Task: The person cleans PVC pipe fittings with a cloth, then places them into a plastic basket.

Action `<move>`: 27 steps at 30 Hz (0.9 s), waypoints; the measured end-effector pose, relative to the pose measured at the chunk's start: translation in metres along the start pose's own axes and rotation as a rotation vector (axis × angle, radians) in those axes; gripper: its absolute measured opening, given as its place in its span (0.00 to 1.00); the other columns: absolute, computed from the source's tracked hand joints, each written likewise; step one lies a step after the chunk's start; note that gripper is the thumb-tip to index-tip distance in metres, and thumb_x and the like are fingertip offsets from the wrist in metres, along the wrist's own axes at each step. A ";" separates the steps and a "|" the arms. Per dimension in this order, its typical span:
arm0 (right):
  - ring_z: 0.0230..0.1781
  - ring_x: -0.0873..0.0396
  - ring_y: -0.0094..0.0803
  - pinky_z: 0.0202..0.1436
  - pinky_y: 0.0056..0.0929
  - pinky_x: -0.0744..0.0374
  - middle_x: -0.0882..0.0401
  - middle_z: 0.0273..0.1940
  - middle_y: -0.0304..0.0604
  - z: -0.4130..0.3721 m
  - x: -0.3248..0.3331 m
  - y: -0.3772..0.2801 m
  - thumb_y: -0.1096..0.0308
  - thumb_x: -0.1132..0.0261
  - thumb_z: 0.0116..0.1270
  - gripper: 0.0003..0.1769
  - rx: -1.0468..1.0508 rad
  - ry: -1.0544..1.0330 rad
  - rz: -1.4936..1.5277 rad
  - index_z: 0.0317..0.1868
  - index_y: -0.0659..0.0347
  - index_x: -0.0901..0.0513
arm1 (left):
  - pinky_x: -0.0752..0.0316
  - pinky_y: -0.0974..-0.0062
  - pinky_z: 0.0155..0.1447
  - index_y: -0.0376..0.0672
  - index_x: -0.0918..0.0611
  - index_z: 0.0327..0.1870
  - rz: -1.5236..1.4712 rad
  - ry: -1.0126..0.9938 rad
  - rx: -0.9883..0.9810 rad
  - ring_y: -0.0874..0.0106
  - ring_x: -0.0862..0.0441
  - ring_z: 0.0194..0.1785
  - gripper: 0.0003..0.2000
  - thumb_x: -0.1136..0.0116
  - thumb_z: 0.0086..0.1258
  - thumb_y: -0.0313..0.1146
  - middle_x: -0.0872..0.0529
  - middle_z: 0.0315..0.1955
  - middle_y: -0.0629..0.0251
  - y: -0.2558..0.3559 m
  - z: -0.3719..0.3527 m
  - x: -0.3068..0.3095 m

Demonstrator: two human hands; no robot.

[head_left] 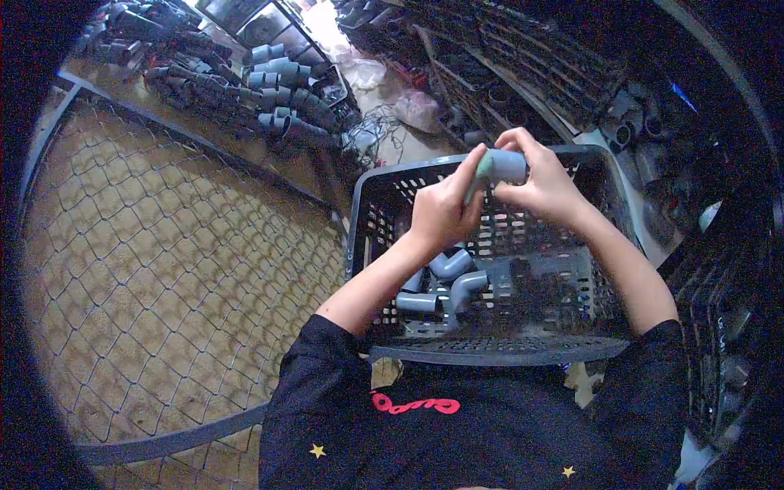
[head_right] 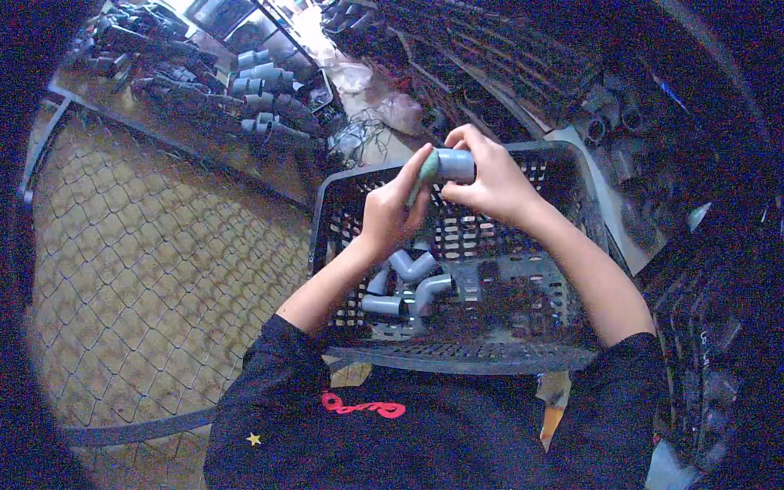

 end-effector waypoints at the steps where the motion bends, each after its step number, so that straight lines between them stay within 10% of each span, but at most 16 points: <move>1: 0.42 0.19 0.41 0.49 0.38 0.22 0.20 0.40 0.50 0.000 0.000 -0.003 0.67 0.26 0.47 0.28 -0.033 -0.008 0.030 0.49 0.63 0.27 | 0.21 0.61 0.30 0.46 0.29 0.69 0.003 -0.008 -0.067 0.55 0.15 0.29 0.29 0.40 0.63 0.30 0.13 0.34 0.51 0.001 0.000 0.001; 27: 0.46 0.21 0.47 0.49 0.39 0.23 0.22 0.42 0.48 -0.003 -0.009 -0.005 0.71 0.27 0.50 0.25 0.284 0.177 -0.192 0.51 0.60 0.21 | 0.20 0.62 0.31 0.39 0.33 0.72 0.065 -0.020 -0.111 0.56 0.15 0.28 0.34 0.40 0.61 0.29 0.13 0.37 0.48 0.023 0.001 0.004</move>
Point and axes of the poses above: each hand's wrist, its own z-axis towards the middle knuckle, its own x-axis out of the back of the hand, y = z × x, the point moved 1 cm from there along z, towards the middle knuckle
